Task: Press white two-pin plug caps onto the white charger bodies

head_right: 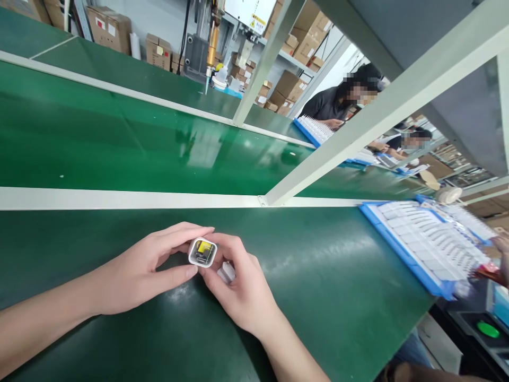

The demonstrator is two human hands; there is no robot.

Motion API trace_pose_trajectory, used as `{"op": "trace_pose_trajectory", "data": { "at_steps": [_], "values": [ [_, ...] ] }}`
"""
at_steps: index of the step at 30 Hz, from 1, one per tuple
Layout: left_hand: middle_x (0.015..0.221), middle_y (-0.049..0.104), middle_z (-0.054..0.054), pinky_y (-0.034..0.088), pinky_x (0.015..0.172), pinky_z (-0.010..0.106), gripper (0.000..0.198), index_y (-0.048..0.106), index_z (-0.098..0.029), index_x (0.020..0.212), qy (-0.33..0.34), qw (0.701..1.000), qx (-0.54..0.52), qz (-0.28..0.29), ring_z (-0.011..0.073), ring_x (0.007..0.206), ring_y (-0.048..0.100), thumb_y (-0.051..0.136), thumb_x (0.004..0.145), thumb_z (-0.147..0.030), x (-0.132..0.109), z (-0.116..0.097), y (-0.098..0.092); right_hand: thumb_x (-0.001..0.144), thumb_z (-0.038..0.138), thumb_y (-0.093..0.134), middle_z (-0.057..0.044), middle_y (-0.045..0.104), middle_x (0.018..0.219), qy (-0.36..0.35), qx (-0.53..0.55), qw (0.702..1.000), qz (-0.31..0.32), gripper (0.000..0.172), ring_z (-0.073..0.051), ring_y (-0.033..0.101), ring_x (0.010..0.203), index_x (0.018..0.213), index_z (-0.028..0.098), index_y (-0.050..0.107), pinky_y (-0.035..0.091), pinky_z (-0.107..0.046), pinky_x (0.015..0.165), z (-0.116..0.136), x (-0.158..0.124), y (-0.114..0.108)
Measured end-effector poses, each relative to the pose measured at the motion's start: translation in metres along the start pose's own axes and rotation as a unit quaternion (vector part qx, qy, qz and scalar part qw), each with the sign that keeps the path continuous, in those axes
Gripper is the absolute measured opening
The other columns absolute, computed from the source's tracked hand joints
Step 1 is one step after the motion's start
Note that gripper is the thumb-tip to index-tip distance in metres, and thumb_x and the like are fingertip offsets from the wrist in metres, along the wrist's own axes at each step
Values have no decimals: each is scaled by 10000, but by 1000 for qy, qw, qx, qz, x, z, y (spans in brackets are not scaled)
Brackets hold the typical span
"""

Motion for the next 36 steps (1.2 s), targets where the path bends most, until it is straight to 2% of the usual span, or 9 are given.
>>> {"op": "trace_pose_trajectory", "data": {
  "at_steps": [8, 11, 15, 22, 31, 36],
  "values": [
    [1420, 526, 43, 509, 1023, 360, 443, 559, -272, 1383, -13, 1000, 12, 4, 228, 1222, 565, 552, 942, -233, -1, -1, 0, 939, 207, 675, 52, 616, 746, -75, -98, 989, -82, 275, -100, 547, 581, 1175, 258, 543, 417, -187, 534, 9, -2, 2],
    [1425, 529, 42, 453, 1095, 388, 421, 557, -274, 1372, -23, 999, -41, -5, 232, 1264, 541, 533, 953, -236, -3, 1, 4, 916, 184, 675, 67, 600, 712, -78, -117, 984, -106, 276, -94, 548, 554, 1147, 265, 548, 419, -180, 518, 11, -3, 3],
    [1396, 553, 21, 396, 1149, 431, 389, 495, -327, 1407, -78, 989, -125, -7, 222, 1297, 514, 462, 1019, -325, -6, 10, 16, 875, 154, 678, 90, 562, 663, -90, -137, 978, -129, 299, -81, 517, 513, 1112, 268, 535, 398, -173, 492, 13, -4, 4],
    [1467, 500, 7, 351, 1190, 420, 406, 477, -349, 1431, -95, 983, -159, 2, 228, 1402, 420, 470, 1025, -373, -8, 13, 18, 861, 171, 679, 87, 562, 633, -80, -141, 977, -142, 261, -90, 529, 498, 1071, 251, 545, 399, -188, 482, 12, -2, 4],
    [1374, 571, 24, 401, 1131, 407, 383, 511, -317, 1394, -90, 985, -148, -3, 224, 1301, 504, 467, 1017, -365, -8, 14, 17, 866, 164, 666, 92, 560, 633, -95, -164, 972, -142, 268, -92, 546, 504, 1076, 259, 530, 409, -192, 491, 17, -4, 6],
    [1329, 598, 21, 400, 1117, 396, 348, 546, -296, 1343, -97, 983, -157, -18, 217, 1271, 525, 463, 1005, -287, -8, 14, 17, 869, 165, 658, 94, 554, 636, -103, -180, 968, -140, 274, -89, 537, 503, 1079, 260, 511, 408, -189, 494, 17, -4, 8]
  ]
}}
Point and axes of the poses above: each hand's wrist, its own x-axis towards the middle knuckle, its own y-axis out of the palm, z = x × y, the point moved 6 cm from there along x, towards the middle knuckle
